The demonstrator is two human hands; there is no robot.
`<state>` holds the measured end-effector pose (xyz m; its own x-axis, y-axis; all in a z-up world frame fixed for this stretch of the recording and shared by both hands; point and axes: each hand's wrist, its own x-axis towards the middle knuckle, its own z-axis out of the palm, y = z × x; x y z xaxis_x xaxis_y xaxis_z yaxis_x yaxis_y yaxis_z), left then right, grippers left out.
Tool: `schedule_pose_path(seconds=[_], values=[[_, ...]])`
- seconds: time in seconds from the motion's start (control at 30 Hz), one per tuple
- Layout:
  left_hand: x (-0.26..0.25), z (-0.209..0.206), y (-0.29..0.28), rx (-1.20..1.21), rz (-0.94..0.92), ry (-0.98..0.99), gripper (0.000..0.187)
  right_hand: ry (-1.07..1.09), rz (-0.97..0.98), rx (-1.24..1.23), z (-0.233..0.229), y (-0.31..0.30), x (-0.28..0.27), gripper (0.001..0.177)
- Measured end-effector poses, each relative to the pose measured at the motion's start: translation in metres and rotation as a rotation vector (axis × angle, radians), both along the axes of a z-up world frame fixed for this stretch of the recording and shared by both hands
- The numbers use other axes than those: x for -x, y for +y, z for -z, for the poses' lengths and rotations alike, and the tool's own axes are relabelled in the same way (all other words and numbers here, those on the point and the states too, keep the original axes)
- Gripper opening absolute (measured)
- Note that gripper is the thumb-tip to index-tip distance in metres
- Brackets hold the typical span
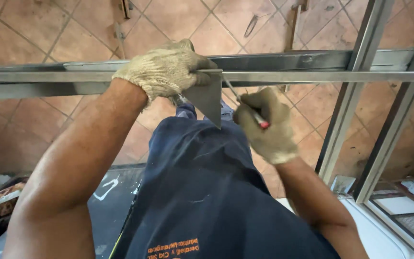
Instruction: Measuring, marking, and cutting metal beams using a tape measure and an angle grinder
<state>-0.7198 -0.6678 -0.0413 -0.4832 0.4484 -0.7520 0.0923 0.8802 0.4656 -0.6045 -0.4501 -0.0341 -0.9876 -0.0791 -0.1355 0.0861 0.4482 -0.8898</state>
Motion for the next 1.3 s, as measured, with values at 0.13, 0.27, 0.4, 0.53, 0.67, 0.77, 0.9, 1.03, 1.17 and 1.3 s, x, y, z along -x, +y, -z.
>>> schedule_pose_path(seconds=[0.13,0.27,0.4,0.53,0.67,0.77,0.9,1.03,1.17,1.3], values=[[-0.004,0.001,-0.001,-0.033,0.017,0.044,0.050,0.111,-0.221,-0.007,-0.019,0.032,0.011,0.007],[-0.007,0.004,-0.002,-0.092,0.041,0.108,0.049,0.396,-0.400,-0.724,0.024,0.063,0.038,0.025],[-0.035,0.021,0.003,-0.065,0.007,0.245,0.034,0.500,-0.417,-0.762,0.058,0.086,0.053,0.042],[-0.068,0.042,0.009,0.134,0.030,0.874,0.037,0.522,-0.494,-0.734,0.055,0.089,0.064,0.024],[-0.065,0.030,0.021,0.156,0.006,0.898,0.032,0.405,-0.553,-0.754,0.050,0.097,0.062,0.032],[-0.065,0.014,0.032,0.209,-0.052,0.800,0.026,0.661,-0.616,-0.789,0.068,0.105,0.058,0.049],[-0.073,0.027,0.019,0.117,0.003,0.878,0.029,0.744,-0.579,-0.754,0.077,0.108,0.058,0.040],[-0.075,0.033,0.008,0.025,0.035,0.853,0.036,0.754,-0.583,-0.755,0.080,0.110,0.057,0.039],[-0.074,0.043,0.003,-0.003,0.069,0.845,0.038,0.792,-0.586,-0.810,0.078,0.109,0.059,0.032],[-0.060,0.020,0.008,0.002,0.073,0.662,0.034,0.766,-0.579,-0.787,0.074,0.103,0.060,0.037]])
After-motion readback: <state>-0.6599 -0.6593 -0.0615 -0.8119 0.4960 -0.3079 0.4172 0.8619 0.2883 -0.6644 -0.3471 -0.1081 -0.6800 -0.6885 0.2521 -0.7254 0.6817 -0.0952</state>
